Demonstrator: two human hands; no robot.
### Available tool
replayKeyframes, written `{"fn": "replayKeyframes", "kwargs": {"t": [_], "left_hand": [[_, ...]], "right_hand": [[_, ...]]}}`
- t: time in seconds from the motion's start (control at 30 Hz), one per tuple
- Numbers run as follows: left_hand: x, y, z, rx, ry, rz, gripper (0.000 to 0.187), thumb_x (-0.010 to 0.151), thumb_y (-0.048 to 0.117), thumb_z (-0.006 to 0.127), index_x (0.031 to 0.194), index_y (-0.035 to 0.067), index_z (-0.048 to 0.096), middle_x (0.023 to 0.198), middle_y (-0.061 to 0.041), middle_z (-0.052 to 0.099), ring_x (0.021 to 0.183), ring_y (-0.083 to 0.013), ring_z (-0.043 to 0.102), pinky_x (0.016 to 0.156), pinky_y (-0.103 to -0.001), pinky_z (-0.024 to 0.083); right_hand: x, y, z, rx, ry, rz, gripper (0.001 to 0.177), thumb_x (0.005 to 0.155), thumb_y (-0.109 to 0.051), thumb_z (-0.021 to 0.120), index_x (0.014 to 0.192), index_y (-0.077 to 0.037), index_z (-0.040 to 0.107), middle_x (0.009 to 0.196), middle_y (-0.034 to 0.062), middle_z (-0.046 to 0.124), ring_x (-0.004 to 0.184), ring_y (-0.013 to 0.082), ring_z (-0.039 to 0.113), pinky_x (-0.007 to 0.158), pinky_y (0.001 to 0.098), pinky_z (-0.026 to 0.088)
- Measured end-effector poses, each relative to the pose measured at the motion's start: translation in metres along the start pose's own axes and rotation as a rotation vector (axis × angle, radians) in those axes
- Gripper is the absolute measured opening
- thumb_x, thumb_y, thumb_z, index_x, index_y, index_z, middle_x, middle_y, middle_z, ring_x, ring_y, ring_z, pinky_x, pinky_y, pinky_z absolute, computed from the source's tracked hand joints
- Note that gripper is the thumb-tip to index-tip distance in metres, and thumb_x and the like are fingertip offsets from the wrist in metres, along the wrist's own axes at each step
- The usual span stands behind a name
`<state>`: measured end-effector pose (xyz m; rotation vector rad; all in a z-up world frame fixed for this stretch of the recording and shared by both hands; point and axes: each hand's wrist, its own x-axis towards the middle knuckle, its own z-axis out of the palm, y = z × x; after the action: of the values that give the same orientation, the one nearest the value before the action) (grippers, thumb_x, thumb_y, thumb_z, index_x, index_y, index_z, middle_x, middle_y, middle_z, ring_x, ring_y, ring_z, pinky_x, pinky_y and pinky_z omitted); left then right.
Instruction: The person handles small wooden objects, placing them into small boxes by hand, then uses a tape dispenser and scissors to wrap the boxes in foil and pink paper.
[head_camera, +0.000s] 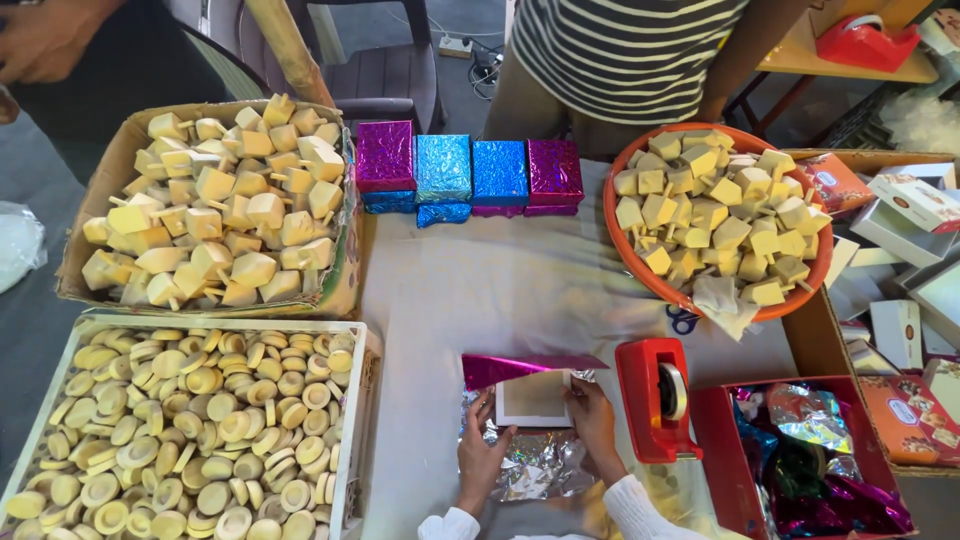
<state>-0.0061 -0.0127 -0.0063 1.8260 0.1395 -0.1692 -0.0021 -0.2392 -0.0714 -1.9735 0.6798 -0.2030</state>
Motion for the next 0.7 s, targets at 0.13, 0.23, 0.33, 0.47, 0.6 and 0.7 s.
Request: {"fn": "replayKeyframes", "kwargs": {"t": [0.13, 0.23, 0.33, 0.47, 0.6, 0.7], "left_hand": [[0.001, -0.005, 0.002, 0.016, -0.028, 0.024, 0.085, 0.075, 0.024, 0.088, 0.146, 0.011, 0.043, 0.138, -0.013, 0.065, 0.128, -0.0280, 0.064, 0.105, -0.037, 0.050], [0.001, -0.002, 0.006, 0.142, 0.108, 0.250, 0.093, 0.074, 0.029, 0.091, 0.147, 0.005, 0.038, 0.146, -0.018, 0.044, 0.136, -0.0355, 0.046, 0.110, -0.044, 0.042], [0.008, 0.009, 0.009, 0.351, 0.192, 0.418, 0.090, 0.077, 0.034, 0.089, 0.149, 0.011, 0.042, 0.154, -0.014, 0.041, 0.143, -0.0357, 0.039, 0.117, -0.050, 0.034], [0.036, 0.058, 0.013, 0.654, -0.051, 0.732, 0.109, 0.073, 0.044, 0.090, 0.158, 0.009, 0.031, 0.162, -0.015, 0.034, 0.151, -0.0354, 0.027, 0.121, -0.061, 0.017], [0.054, 0.070, 0.023, 0.872, -0.347, 0.783, 0.122, 0.064, 0.045, 0.091, 0.161, 0.010, 0.025, 0.165, -0.010, 0.032, 0.155, -0.0328, 0.017, 0.123, -0.063, 0.008], [0.056, 0.053, 0.029, 0.868, -0.426, 0.791, 0.121, 0.066, 0.045, 0.091, 0.160, 0.009, 0.024, 0.161, -0.009, 0.037, 0.157, -0.0310, 0.019, 0.126, -0.064, 0.008]], "right_hand": [[-0.001, -0.006, -0.002, -0.029, 0.015, -0.077, 0.040, 0.086, -0.028, 0.078, 0.117, -0.002, 0.076, 0.095, 0.0165, 0.076, 0.080, 0.0215, 0.075, 0.073, 0.0344, 0.057], [0.002, -0.006, -0.001, -0.003, 0.017, -0.087, 0.039, 0.087, -0.027, 0.078, 0.116, -0.001, 0.074, 0.093, 0.0168, 0.076, 0.079, 0.0225, 0.075, 0.071, 0.0344, 0.058], [-0.001, -0.006, -0.004, 0.044, -0.024, 0.012, 0.039, 0.087, -0.027, 0.077, 0.115, -0.001, 0.074, 0.088, 0.0167, 0.079, 0.077, 0.0226, 0.076, 0.071, 0.0346, 0.058], [-0.002, -0.005, -0.003, 0.003, 0.006, -0.066, 0.041, 0.088, -0.029, 0.077, 0.116, 0.000, 0.073, 0.091, 0.0172, 0.078, 0.078, 0.0220, 0.076, 0.071, 0.0348, 0.057], [0.000, -0.003, -0.004, 0.034, -0.003, -0.040, 0.042, 0.088, -0.030, 0.077, 0.116, 0.001, 0.073, 0.092, 0.0178, 0.078, 0.079, 0.0231, 0.076, 0.071, 0.0349, 0.058], [0.001, 0.000, -0.004, -0.013, 0.015, -0.089, 0.043, 0.087, -0.031, 0.079, 0.115, 0.002, 0.073, 0.098, 0.0169, 0.077, 0.083, 0.0231, 0.076, 0.074, 0.0347, 0.057]]}}
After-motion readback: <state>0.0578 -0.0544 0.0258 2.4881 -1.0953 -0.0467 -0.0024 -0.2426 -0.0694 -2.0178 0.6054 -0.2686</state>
